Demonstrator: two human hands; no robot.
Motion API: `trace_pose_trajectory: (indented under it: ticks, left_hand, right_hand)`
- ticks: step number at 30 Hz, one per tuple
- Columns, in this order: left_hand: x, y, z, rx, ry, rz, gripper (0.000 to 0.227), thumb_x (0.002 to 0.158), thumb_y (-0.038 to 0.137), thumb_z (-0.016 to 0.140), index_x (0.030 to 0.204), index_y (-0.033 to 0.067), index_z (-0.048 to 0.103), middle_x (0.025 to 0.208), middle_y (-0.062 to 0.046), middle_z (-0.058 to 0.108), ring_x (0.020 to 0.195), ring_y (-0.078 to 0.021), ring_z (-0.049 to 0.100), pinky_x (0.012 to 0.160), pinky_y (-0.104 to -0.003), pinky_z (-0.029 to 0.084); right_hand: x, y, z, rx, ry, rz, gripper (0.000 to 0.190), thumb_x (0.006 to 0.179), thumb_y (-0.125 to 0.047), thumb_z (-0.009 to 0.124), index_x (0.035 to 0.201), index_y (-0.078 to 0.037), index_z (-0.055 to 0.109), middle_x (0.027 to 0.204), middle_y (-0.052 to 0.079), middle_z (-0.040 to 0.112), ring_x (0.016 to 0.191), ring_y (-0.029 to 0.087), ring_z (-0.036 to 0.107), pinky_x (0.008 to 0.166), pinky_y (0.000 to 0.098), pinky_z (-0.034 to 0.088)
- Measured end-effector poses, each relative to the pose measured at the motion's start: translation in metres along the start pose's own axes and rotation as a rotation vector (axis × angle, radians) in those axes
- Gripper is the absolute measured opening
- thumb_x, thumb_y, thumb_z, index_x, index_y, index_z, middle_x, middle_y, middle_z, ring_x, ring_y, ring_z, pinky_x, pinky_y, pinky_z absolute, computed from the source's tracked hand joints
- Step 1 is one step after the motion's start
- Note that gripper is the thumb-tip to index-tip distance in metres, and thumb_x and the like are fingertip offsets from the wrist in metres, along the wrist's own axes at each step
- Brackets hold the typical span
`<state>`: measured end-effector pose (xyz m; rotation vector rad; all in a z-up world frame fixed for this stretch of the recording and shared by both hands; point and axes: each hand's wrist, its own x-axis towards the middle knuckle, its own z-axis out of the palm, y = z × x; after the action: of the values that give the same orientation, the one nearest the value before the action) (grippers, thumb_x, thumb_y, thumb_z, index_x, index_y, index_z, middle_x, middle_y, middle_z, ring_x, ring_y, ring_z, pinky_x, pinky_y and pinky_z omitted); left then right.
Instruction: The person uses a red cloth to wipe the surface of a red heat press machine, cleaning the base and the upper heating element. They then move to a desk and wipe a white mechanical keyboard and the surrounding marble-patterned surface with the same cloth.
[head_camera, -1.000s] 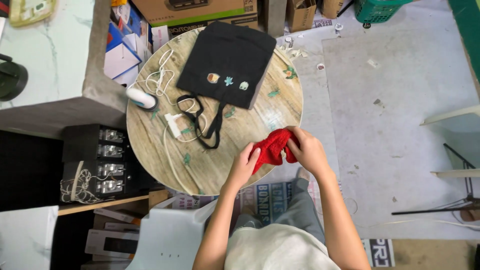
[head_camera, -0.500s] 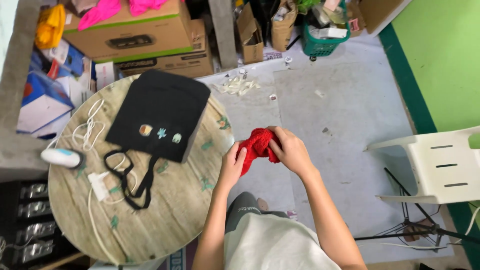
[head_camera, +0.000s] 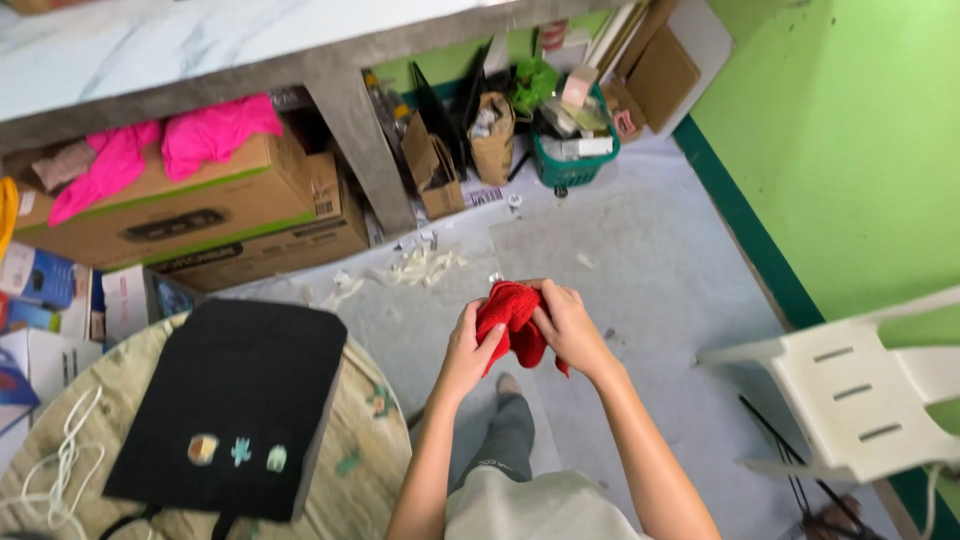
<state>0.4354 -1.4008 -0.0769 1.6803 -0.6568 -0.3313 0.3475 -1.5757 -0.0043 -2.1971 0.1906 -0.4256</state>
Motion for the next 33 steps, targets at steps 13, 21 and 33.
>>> trace_pose_trajectory:
  ticks: [13, 21, 33]
  left_hand:
    - [0.271, -0.040, -0.073, -0.089, 0.134, -0.047, 0.049, 0.094, 0.028, 0.072, 0.133, 0.0042, 0.055, 0.119, -0.014, 0.071, 0.110, -0.0219, 0.070, 0.095, -0.035, 0.054]
    - [0.351, -0.102, -0.180, -0.015, 0.429, -0.174, 0.033, 0.097, 0.022, 0.068, 0.124, 0.0035, 0.062, 0.116, -0.011, 0.071, 0.106, -0.0199, 0.069, 0.094, -0.033, 0.053]
    - [0.379, -0.110, -0.373, 0.141, 0.961, -0.141, 0.014, 0.100, 0.013, 0.064, 0.106, 0.0004, 0.069, 0.093, -0.008, 0.067, 0.085, -0.0186, 0.066, 0.080, -0.029, 0.052]
  right_hand:
    - [0.309, 0.092, 0.011, 0.087, -0.106, -0.284, 0.031, 0.088, -0.002, 0.063, 0.117, -0.003, 0.052, 0.133, 0.019, 0.065, 0.118, 0.041, 0.061, 0.101, 0.0456, 0.047]
    - [0.487, 0.099, 0.107, -0.008, -0.561, -0.316, 0.035, 0.080, -0.008, 0.076, 0.107, -0.006, 0.054, 0.102, 0.016, 0.064, 0.100, 0.037, 0.061, 0.087, 0.0448, 0.049]
    - [0.682, -0.042, 0.320, 0.070, -1.102, -0.857, 0.059, 0.063, 0.000, 0.078, 0.119, -0.006, 0.060, 0.105, 0.014, 0.058, 0.105, 0.036, 0.058, 0.088, 0.0434, 0.050]
